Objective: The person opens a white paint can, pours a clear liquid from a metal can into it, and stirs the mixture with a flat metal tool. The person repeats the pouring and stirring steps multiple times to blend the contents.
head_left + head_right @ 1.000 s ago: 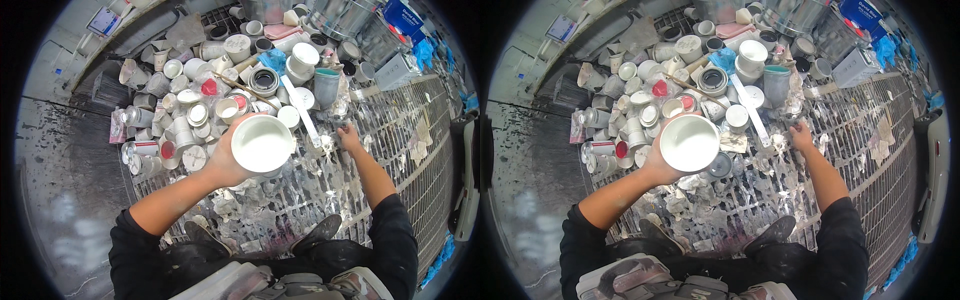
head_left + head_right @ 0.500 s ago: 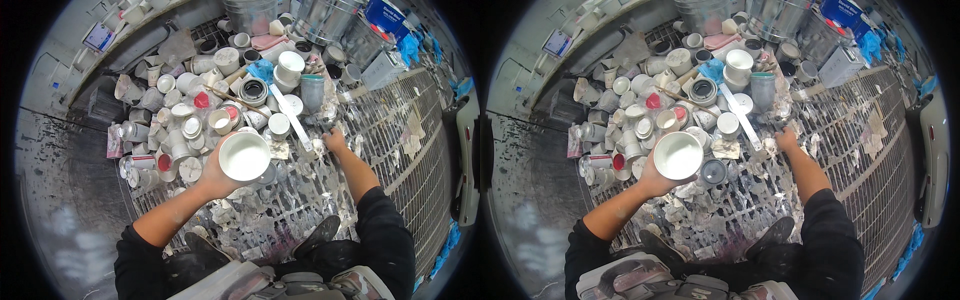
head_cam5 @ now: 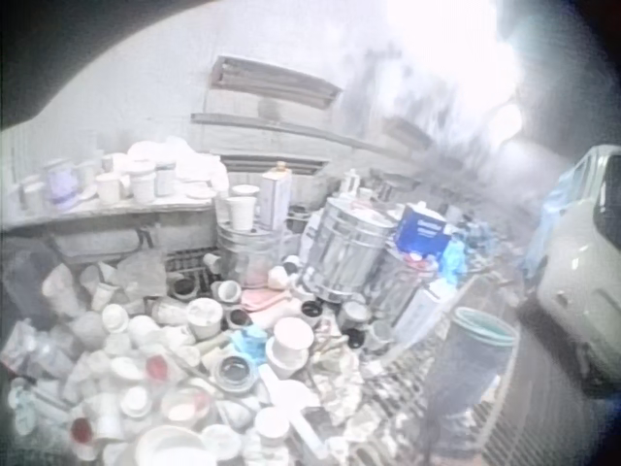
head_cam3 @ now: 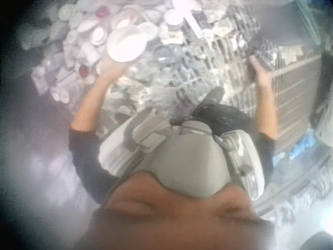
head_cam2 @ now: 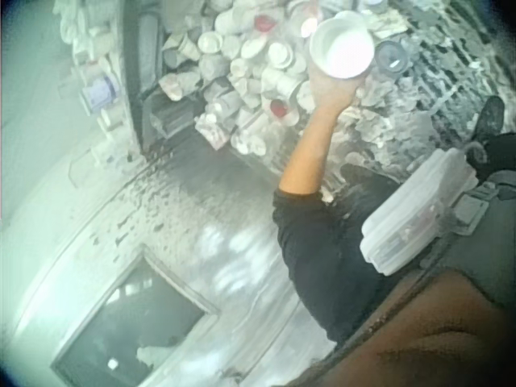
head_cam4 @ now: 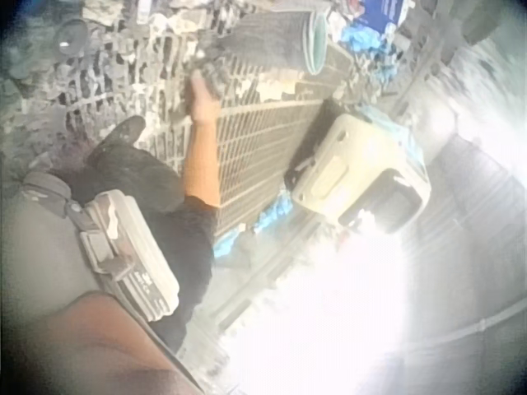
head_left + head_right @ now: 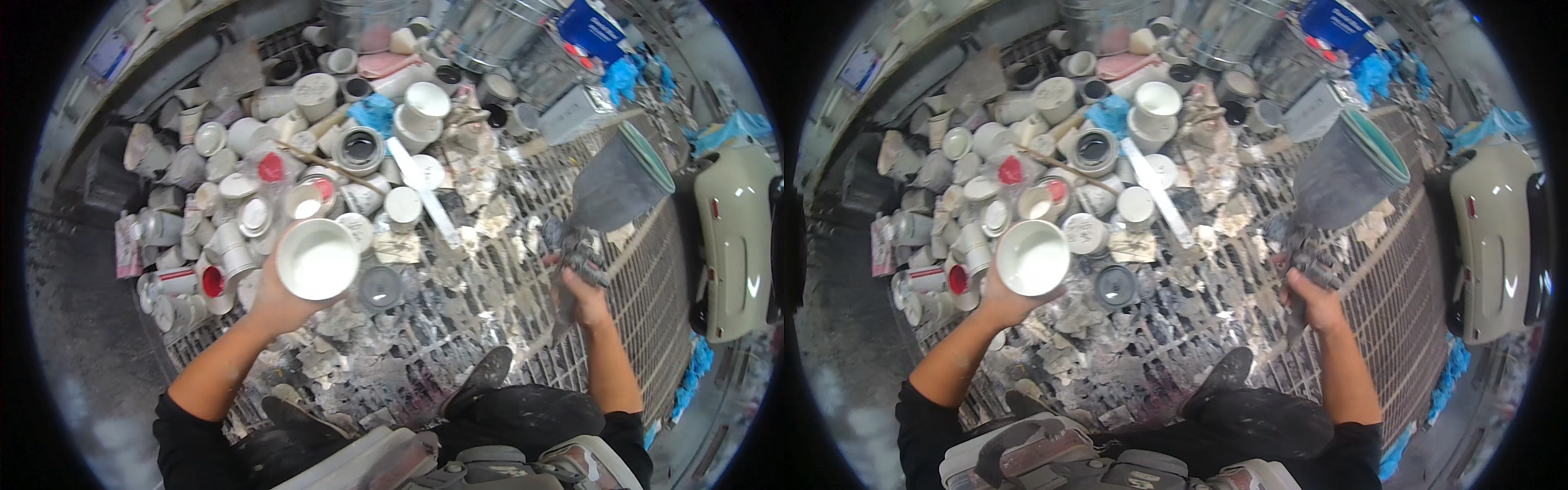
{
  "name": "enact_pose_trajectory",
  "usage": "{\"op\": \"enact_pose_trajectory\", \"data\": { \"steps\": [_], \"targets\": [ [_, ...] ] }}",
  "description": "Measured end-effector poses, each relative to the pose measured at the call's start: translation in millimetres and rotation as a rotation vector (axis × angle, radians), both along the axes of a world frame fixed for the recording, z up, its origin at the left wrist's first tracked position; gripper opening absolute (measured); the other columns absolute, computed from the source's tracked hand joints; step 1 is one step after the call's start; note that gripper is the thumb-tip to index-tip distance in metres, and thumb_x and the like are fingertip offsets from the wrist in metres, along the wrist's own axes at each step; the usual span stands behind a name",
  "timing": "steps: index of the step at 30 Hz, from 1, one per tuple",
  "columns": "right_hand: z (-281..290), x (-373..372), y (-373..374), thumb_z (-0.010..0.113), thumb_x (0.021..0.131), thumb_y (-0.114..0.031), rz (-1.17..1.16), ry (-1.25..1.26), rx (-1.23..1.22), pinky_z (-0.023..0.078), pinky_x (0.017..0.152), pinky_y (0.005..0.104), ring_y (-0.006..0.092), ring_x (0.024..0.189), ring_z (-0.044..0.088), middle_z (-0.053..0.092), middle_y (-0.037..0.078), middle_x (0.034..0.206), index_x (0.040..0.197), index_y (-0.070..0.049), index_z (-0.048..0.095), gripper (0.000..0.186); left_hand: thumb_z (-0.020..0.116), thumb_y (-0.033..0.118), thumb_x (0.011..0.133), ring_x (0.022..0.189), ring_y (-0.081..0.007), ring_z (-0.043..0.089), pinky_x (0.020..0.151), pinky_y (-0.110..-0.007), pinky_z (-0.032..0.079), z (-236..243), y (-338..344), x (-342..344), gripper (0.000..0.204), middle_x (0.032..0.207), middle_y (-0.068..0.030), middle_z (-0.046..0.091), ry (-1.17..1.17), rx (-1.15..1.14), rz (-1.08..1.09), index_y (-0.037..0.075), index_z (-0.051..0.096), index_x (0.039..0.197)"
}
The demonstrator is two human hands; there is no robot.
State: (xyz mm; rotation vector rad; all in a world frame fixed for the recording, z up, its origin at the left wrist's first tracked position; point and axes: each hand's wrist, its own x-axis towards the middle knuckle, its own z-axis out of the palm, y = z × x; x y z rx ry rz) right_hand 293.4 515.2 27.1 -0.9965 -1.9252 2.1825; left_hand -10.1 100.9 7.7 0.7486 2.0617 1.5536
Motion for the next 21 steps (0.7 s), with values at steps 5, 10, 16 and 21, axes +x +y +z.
{"op": "enact_pose_trajectory", "data": {
  "steps": [5, 10, 16, 21],
  "targets": [
    [8.9, 6.7, -16.9, 0.055, 0.077, -0.097, 0.234, 0.380, -0.500, 0.046, 0.045, 0.0276, 0.0156, 0.049, 0.059, 0.075, 0.018, 0.097, 0.142, -0.006, 0.057, 0.113, 0.099, 0.012, 0.068, 0.129, -0.0246, 0.063, 0.113, -0.040, 0.049, -5.1, 5.9, -1.0, 0.100, 0.141, -0.0130, 0.063, -0.002, -0.093, -0.031, 0.002, 0.045, 0.152],
    [11.6, -6.0, -20.0, 0.041, 0.079, -0.102, 0.363, 0.627, -0.838, 0.045, 0.041, 0.0273, 0.0178, 0.042, 0.058, 0.077, 0.024, 0.099, 0.142, -0.008, 0.061, 0.114, 0.097, 0.009, 0.071, 0.131, -0.0249, 0.062, 0.114, -0.040, 0.049, -12.7, 8.3, 5.6, 0.100, 0.144, -0.0129, 0.060, 0.024, -0.070, -0.072, 0.003, 0.042, 0.154],
    [22.7, -9.5, -33.0, 0.037, 0.090, -0.095, 0.421, 0.629, -0.799, 0.045, 0.037, 0.0270, 0.0137, 0.040, 0.059, 0.075, 0.018, 0.084, 0.127, 0.000, 0.063, 0.105, 0.096, 0.008, 0.071, 0.131, -0.0248, 0.063, 0.113, -0.041, 0.050, -13.8, 6.1, 7.1, 0.099, 0.143, -0.0128, 0.061, 0.065, -0.034, -0.098, 0.003, 0.042, 0.154],
    [23.1, -7.1, -34.8, 0.042, 0.082, -0.099, 0.441, 0.598, -0.743, 0.048, 0.041, 0.0270, 0.0149, 0.046, 0.063, 0.076, 0.019, 0.090, 0.134, -0.001, 0.060, 0.113, 0.096, 0.007, 0.071, 0.130, -0.0240, 0.063, 0.113, -0.040, 0.050, -9.8, 9.5, 8.1, 0.097, 0.141, -0.0125, 0.063, 0.090, -0.004, -0.075, 0.003, 0.044, 0.153]
  ]
}}
